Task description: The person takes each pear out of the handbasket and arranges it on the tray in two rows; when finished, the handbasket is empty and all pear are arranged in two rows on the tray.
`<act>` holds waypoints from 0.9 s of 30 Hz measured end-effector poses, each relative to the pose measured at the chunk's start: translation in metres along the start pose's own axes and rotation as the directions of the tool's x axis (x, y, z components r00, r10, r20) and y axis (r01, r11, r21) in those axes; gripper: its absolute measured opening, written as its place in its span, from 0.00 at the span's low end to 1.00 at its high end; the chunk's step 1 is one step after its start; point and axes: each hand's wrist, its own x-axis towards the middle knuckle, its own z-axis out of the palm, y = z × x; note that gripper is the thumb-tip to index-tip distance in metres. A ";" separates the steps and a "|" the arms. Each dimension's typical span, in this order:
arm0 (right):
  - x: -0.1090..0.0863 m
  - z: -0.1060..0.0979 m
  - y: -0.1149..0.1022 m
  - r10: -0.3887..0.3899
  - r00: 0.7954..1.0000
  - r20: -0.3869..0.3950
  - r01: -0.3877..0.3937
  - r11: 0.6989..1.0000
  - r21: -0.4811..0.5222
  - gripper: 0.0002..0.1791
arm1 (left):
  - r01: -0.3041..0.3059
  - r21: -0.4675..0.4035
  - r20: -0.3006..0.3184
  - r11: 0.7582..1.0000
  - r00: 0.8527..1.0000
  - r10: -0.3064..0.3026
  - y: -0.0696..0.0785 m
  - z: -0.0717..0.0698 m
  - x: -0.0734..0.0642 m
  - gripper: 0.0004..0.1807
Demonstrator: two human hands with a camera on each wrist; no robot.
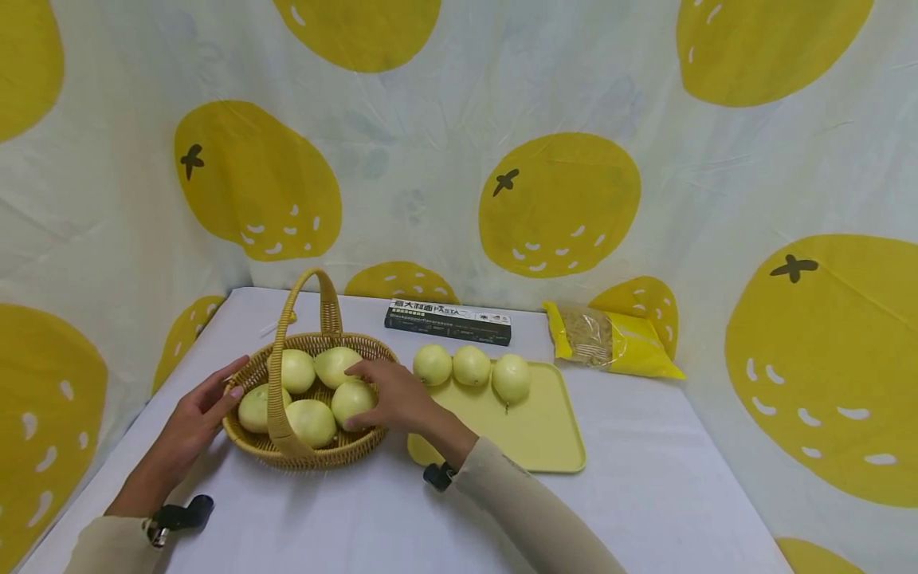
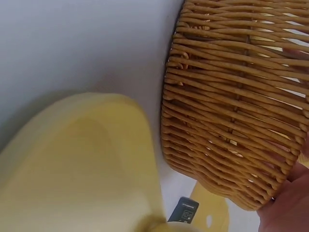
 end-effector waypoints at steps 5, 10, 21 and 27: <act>0.005 0.000 -0.005 -0.023 0.999 0.046 0.030 0.986 -0.167 0.41 | 0.004 -0.045 0.003 0.999 1.000 -0.004 0.000 0.001 0.001 0.38; 0.009 -0.003 -0.009 -0.019 0.997 0.075 0.035 0.977 -0.212 0.41 | 0.010 -0.045 -0.001 0.999 1.000 -0.011 0.001 0.002 0.000 0.38; 0.014 -0.003 -0.009 0.004 0.991 0.132 0.031 0.965 -0.260 0.44 | 0.004 -0.051 -0.006 0.999 1.000 -0.004 0.003 0.003 -0.001 0.38; 0.015 0.000 -0.005 -0.023 0.997 0.075 0.040 0.972 -0.233 0.43 | 0.007 -0.045 -0.002 0.999 1.000 -0.007 0.003 0.002 -0.002 0.38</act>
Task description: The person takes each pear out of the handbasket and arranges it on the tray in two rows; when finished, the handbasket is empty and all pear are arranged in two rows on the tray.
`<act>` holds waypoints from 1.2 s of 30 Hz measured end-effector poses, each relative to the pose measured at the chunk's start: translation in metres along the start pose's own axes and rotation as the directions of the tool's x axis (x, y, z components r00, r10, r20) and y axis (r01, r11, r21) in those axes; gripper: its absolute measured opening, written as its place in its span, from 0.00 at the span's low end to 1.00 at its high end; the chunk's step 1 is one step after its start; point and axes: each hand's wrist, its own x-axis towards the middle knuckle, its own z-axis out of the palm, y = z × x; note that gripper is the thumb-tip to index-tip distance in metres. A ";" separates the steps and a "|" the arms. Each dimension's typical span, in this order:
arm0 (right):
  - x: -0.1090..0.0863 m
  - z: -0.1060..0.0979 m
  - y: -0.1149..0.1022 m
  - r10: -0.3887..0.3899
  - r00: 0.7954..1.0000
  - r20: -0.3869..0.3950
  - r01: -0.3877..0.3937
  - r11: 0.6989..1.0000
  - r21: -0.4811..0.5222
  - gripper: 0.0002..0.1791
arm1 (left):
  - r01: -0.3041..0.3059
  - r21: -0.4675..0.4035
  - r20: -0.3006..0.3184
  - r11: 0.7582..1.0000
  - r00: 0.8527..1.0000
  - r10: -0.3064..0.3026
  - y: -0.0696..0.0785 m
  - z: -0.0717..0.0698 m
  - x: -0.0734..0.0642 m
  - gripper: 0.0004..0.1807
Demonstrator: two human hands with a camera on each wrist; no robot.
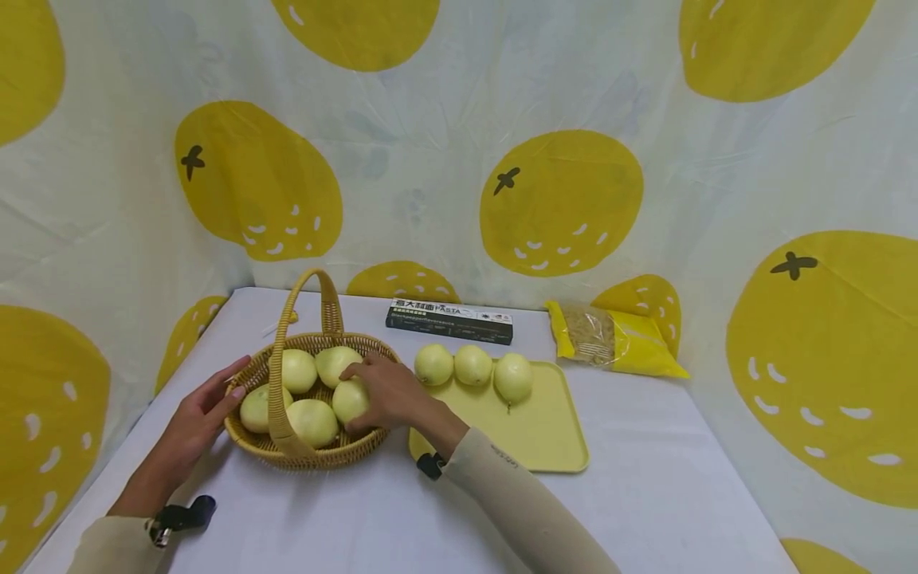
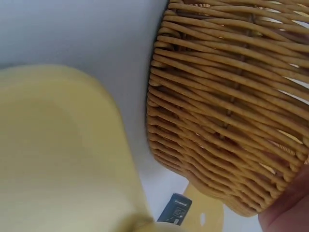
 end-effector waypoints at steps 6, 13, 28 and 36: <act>-0.003 -0.001 0.007 -0.003 0.997 -0.074 0.012 0.993 0.118 0.43 | -0.001 0.004 0.003 1.000 1.000 0.001 -0.001 0.000 0.000 0.38; -0.010 -0.006 0.016 0.011 0.988 -0.156 0.028 0.969 0.244 0.43 | -0.009 0.014 0.000 1.000 1.000 0.009 0.000 0.001 0.002 0.38; -0.027 -0.021 0.021 0.062 0.965 -0.256 0.044 0.920 0.389 0.43 | -0.008 0.015 -0.007 1.000 1.000 0.008 0.001 0.000 0.001 0.38; -0.039 -0.031 0.026 0.110 0.957 -0.268 0.043 0.861 0.506 0.44 | -0.001 0.012 -0.004 1.000 1.000 0.001 -0.001 0.000 0.002 0.39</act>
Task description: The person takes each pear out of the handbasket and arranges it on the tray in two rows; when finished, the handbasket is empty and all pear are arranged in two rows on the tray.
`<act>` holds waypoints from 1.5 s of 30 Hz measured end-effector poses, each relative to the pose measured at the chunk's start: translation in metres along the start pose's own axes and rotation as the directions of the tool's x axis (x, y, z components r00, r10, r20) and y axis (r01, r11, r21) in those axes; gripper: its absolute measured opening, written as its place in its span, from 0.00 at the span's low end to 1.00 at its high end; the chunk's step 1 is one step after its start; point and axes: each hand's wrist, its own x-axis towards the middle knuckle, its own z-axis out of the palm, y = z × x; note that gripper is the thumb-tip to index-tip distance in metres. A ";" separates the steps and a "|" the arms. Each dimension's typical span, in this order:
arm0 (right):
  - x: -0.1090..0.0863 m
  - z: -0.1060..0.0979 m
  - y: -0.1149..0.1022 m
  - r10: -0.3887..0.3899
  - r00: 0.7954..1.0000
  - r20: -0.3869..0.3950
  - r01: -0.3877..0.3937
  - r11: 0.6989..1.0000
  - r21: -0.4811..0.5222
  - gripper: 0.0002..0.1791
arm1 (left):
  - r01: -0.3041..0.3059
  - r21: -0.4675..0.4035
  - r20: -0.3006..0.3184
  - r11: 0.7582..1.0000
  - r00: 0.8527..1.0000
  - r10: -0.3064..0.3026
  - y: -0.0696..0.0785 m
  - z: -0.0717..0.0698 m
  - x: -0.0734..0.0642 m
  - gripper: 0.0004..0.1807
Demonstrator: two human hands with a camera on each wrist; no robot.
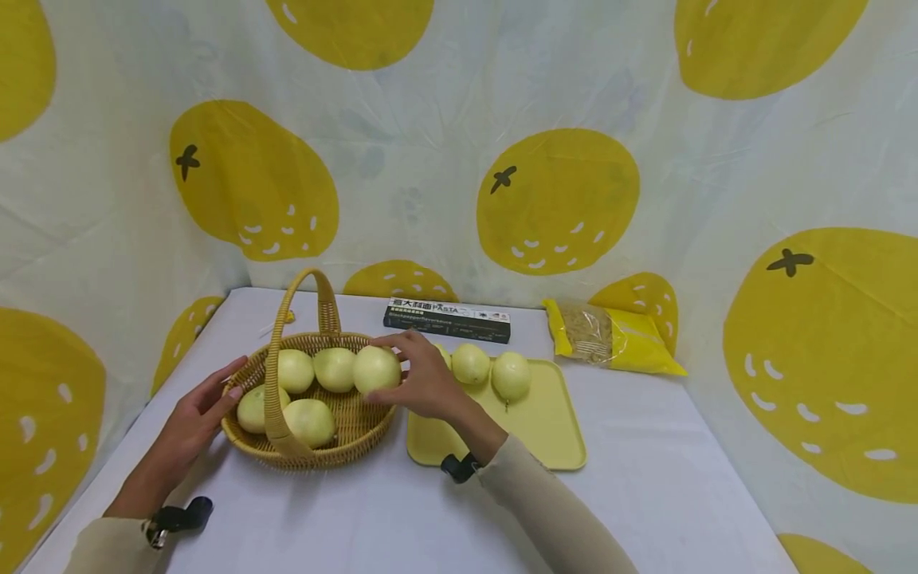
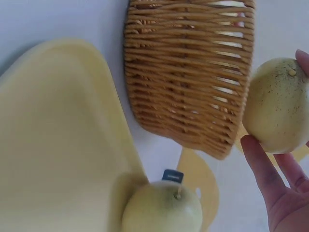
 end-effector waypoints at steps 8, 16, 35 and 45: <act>-0.006 -0.022 0.004 0.016 0.998 -0.058 -0.011 0.996 0.089 0.43 | 0.000 0.005 0.003 1.000 1.000 0.000 0.001 -0.001 -0.002 0.38; -0.013 -0.043 0.015 0.037 0.990 -0.139 -0.030 0.998 0.053 0.42 | 0.001 0.014 0.002 1.000 1.000 -0.001 0.001 -0.001 -0.002 0.38; -0.041 -0.090 0.047 0.113 0.963 -0.246 -0.108 0.994 0.033 0.42 | -0.004 0.015 -0.008 1.000 1.000 0.004 -0.003 -0.001 -0.002 0.38; -0.055 -0.108 0.057 0.143 0.949 -0.282 -0.142 0.990 0.027 0.43 | -0.009 -0.004 -0.002 1.000 1.000 0.009 -0.001 0.001 -0.002 0.38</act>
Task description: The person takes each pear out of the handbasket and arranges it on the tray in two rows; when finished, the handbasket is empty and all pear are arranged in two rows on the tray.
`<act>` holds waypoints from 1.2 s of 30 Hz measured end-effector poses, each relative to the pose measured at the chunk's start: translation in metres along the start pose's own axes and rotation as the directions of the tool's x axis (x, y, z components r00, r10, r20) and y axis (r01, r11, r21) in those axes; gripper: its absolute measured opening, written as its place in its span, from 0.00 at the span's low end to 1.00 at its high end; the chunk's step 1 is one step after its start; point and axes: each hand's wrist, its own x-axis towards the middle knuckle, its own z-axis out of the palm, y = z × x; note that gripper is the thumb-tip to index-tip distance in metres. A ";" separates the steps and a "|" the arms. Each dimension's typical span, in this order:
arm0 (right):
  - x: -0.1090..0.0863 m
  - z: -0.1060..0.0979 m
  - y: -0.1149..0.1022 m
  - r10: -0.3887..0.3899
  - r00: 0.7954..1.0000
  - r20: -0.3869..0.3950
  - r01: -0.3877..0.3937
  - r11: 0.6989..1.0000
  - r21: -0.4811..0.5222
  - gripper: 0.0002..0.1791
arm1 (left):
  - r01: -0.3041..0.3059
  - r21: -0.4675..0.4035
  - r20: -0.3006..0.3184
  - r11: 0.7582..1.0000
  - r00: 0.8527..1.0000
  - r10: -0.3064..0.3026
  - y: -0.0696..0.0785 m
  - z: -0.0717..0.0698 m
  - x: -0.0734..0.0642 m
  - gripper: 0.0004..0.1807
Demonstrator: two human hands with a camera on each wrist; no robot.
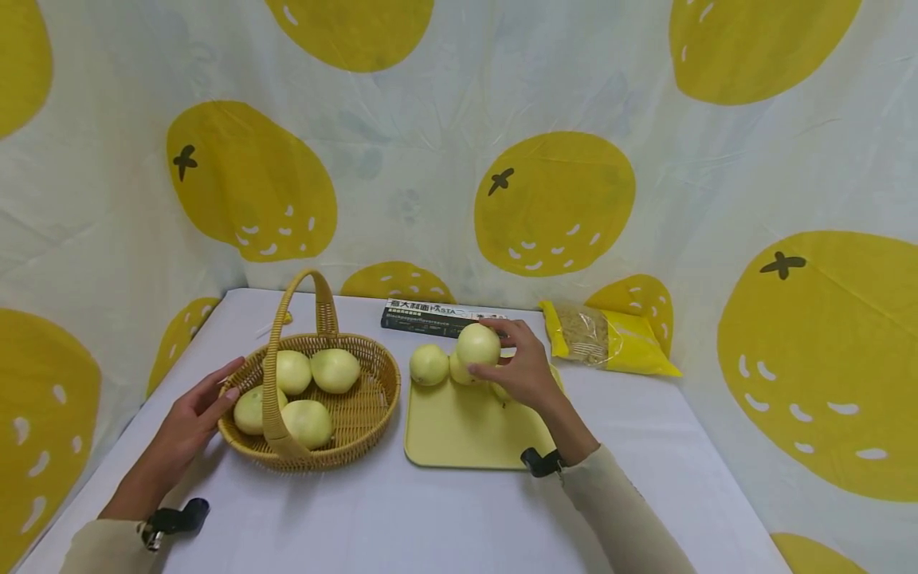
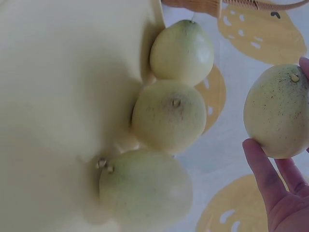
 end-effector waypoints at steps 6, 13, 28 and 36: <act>-0.001 -0.011 0.010 0.029 0.999 -0.020 -0.030 0.999 -0.025 0.42 | 0.002 0.035 0.003 0.999 1.000 -0.002 -0.002 -0.001 -0.001 0.38; -0.003 -0.027 0.020 0.060 0.997 -0.048 -0.062 0.997 -0.044 0.41 | 0.013 0.054 0.005 0.998 1.000 -0.014 -0.003 -0.002 0.000 0.38; -0.015 -0.054 0.043 0.175 0.980 -0.090 -0.181 0.982 -0.062 0.43 | -0.009 0.032 0.022 0.999 1.000 0.008 -0.002 -0.004 0.001 0.37; -0.020 -0.070 0.060 0.228 0.968 -0.108 -0.235 0.971 -0.054 0.44 | -0.051 0.007 0.034 0.999 0.998 0.051 -0.003 -0.007 -0.003 0.36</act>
